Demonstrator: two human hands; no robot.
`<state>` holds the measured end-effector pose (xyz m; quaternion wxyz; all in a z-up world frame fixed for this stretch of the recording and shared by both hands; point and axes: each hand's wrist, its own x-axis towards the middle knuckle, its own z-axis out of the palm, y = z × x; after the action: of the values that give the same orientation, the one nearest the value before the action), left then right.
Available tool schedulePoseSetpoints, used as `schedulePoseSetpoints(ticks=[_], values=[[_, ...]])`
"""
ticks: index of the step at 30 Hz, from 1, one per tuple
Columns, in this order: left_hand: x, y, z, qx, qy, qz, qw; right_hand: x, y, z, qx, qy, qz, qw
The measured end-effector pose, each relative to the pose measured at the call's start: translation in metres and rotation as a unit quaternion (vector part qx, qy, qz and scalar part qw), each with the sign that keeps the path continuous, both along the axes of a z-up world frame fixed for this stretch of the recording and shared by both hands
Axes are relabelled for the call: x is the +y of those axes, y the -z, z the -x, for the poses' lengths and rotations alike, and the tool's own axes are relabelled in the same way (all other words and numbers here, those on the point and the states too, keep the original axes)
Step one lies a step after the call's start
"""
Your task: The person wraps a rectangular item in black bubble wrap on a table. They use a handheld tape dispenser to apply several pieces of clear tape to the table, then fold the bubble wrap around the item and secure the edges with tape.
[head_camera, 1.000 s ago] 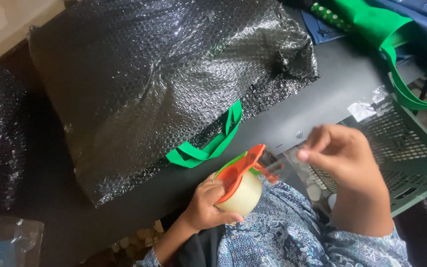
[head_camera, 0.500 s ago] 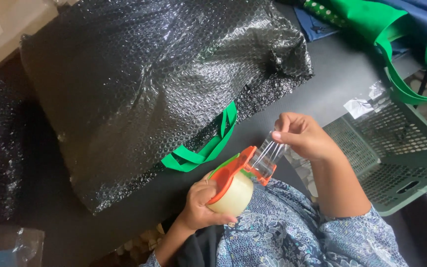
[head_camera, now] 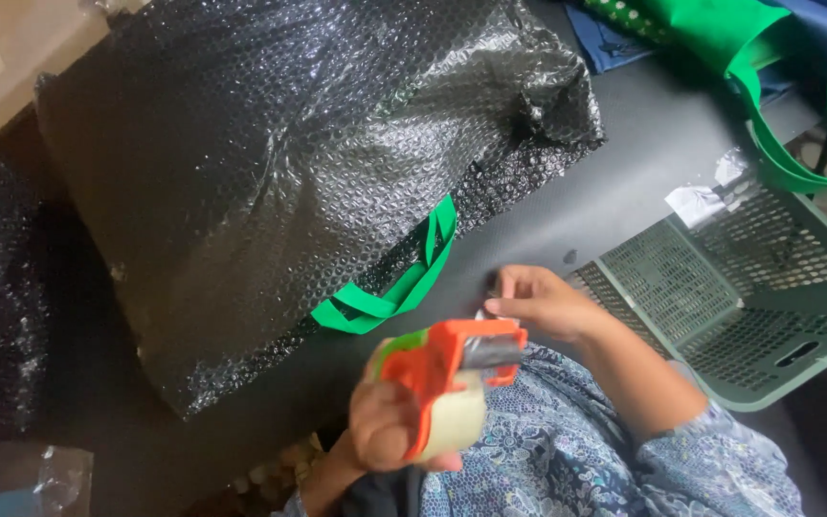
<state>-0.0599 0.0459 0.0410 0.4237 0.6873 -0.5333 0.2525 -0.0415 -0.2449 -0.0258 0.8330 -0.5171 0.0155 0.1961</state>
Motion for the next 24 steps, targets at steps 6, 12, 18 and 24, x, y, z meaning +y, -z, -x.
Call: schedulePoseSetpoints(ticks=[6, 12, 18, 24], values=[[-0.004, -0.029, -0.017, 0.1, 0.019, -0.028, 0.994, -0.059, -0.065, 0.034, -0.109, 0.186, 0.158, 0.963], [-0.022, -0.025, -0.018, 0.148, 0.078, -0.002, 0.986, -0.13, -0.064, 0.047, -0.082, 0.318, 0.371, 0.868], [-0.027, -0.014, -0.016, 0.132, 0.061, 0.004, 0.989, -0.17, -0.06, 0.063, -0.05, 0.32, 0.466, 0.823], [-0.033, -0.01, -0.015, 0.139, 0.053, -0.017, 0.989, -0.173, -0.088, 0.052, -0.049, 0.259, 0.425, 0.866]])
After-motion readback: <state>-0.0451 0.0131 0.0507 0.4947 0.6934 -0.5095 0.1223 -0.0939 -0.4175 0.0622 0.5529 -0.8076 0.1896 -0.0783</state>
